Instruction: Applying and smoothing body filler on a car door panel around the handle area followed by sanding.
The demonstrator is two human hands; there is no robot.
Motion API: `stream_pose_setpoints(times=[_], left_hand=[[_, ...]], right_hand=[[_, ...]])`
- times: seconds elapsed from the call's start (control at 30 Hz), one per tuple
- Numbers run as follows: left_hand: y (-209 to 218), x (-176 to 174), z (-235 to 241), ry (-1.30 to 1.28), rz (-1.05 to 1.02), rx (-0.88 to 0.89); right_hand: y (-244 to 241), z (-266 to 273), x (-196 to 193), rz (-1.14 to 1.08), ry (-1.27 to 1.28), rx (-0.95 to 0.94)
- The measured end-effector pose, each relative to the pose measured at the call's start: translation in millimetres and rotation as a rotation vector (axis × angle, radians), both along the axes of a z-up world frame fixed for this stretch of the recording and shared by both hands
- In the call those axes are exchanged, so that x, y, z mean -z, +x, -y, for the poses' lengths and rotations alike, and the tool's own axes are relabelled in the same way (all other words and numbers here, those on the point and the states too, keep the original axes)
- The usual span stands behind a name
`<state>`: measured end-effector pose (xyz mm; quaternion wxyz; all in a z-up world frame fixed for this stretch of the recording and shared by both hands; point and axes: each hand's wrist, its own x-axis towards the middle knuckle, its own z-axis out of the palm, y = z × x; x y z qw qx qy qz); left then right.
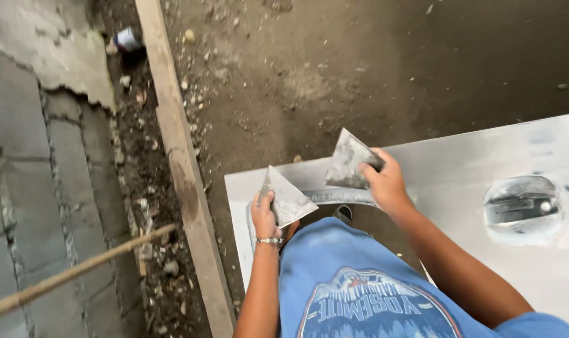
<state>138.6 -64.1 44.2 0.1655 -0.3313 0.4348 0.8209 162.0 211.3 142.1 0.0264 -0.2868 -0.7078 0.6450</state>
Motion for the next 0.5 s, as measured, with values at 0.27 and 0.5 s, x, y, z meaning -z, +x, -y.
stream_pose_setpoints(times=[0.27, 0.5], left_hand=[[-48.1, -13.1, -48.8, 0.102, -0.181, 0.152], [-70.4, -28.6, -70.8, 0.158, -0.202, 0.284]], right_hand=[[28.2, 13.0, -46.7, -0.229, -0.233, 0.251], [47.0, 17.9, -63.5, -0.355, -0.177, 0.436]])
